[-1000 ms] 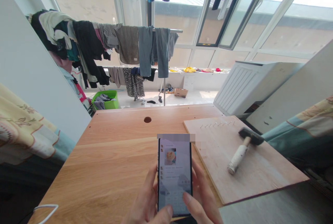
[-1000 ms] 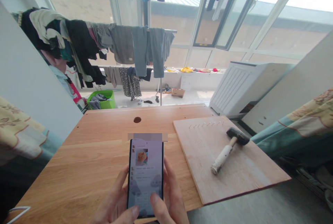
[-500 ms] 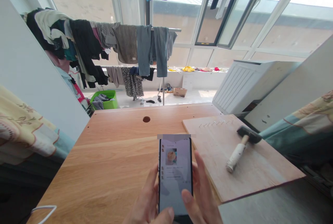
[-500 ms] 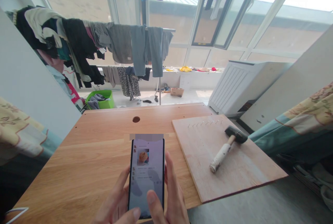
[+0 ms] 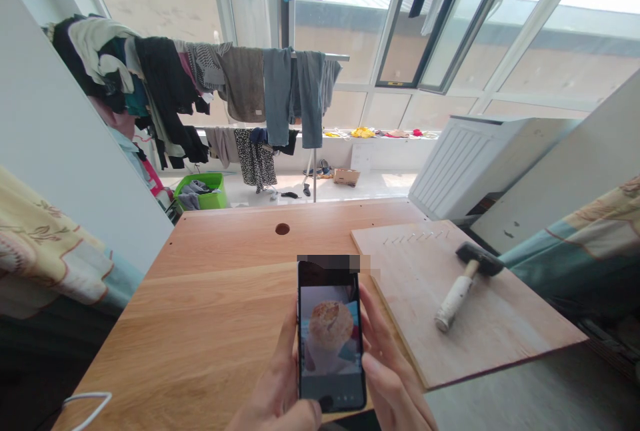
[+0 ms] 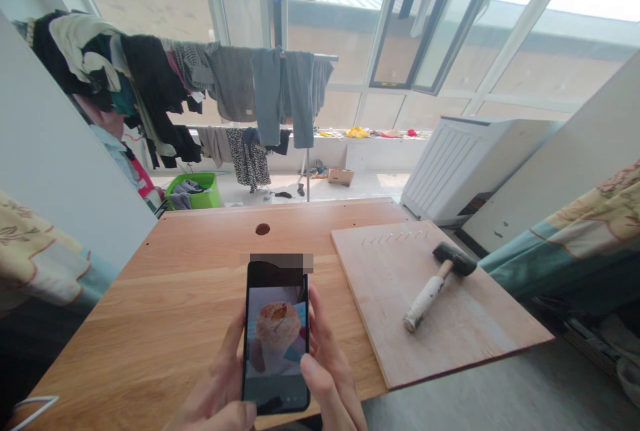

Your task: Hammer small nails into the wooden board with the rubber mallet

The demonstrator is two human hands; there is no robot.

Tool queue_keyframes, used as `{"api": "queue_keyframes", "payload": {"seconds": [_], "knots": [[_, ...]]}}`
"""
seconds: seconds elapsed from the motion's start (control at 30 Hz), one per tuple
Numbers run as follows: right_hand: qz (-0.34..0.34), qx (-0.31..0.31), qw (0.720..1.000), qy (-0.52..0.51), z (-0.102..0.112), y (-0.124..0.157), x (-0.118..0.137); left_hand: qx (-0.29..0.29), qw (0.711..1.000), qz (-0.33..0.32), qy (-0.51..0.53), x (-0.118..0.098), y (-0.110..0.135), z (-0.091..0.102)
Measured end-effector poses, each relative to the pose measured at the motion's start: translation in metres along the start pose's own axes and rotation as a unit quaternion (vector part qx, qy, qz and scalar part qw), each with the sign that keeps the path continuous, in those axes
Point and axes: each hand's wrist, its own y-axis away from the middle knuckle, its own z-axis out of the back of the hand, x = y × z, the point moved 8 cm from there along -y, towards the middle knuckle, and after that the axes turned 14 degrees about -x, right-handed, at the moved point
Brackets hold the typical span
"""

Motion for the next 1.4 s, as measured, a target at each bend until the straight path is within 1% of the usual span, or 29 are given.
{"api": "queue_keyframes", "payload": {"seconds": [0.1,0.17,0.27,0.37,0.47,0.57,0.63,0.77,0.83,0.9,1.07,1.27,1.4], "knots": [[-0.006,0.017,1.000,-0.022,-0.011,-0.004,0.010,-0.011,1.000,0.009,0.001,0.000,-0.001,0.000],[-0.001,0.028,0.999,-0.040,-0.017,-0.006,0.017,-0.014,1.000,0.004,0.007,-0.002,-0.002,-0.003],[0.007,0.033,0.999,-0.036,-0.021,-0.008,0.022,-0.015,1.000,-0.007,0.008,-0.004,-0.003,-0.005],[0.016,0.042,0.999,-0.024,-0.020,-0.009,0.022,-0.010,1.000,-0.007,0.009,-0.004,-0.003,-0.004],[0.020,0.044,0.999,-0.021,-0.018,-0.011,0.021,-0.007,1.000,-0.024,0.019,-0.006,-0.003,-0.004],[0.014,0.060,0.998,-0.022,-0.021,-0.013,0.020,-0.013,0.999,-0.026,0.030,-0.005,-0.003,-0.005],[0.022,0.058,0.998,-0.008,-0.022,-0.014,0.020,-0.016,0.999,-0.026,0.038,-0.005,-0.003,-0.006],[0.090,0.049,0.994,0.028,-0.023,-0.014,0.025,-0.021,0.999,-0.020,0.036,-0.003,-0.004,-0.004],[0.120,0.054,0.991,0.025,-0.025,-0.014,0.025,-0.022,0.999,-0.010,0.025,-0.001,-0.004,-0.002],[0.135,0.059,0.989,0.018,-0.025,-0.013,0.023,-0.024,1.000,-0.004,0.019,0.000,-0.004,-0.001],[0.141,0.064,0.988,0.015,-0.026,-0.013,0.020,-0.031,0.999,-0.002,0.012,0.000,-0.004,0.001],[0.137,0.068,0.988,0.007,-0.027,-0.010,0.020,-0.010,1.000,-0.023,0.008,-0.002,-0.003,-0.001],[0.134,0.062,0.989,0.012,-0.026,-0.010,0.018,-0.014,1.000,-0.023,0.010,-0.002,-0.003,0.000]]}}
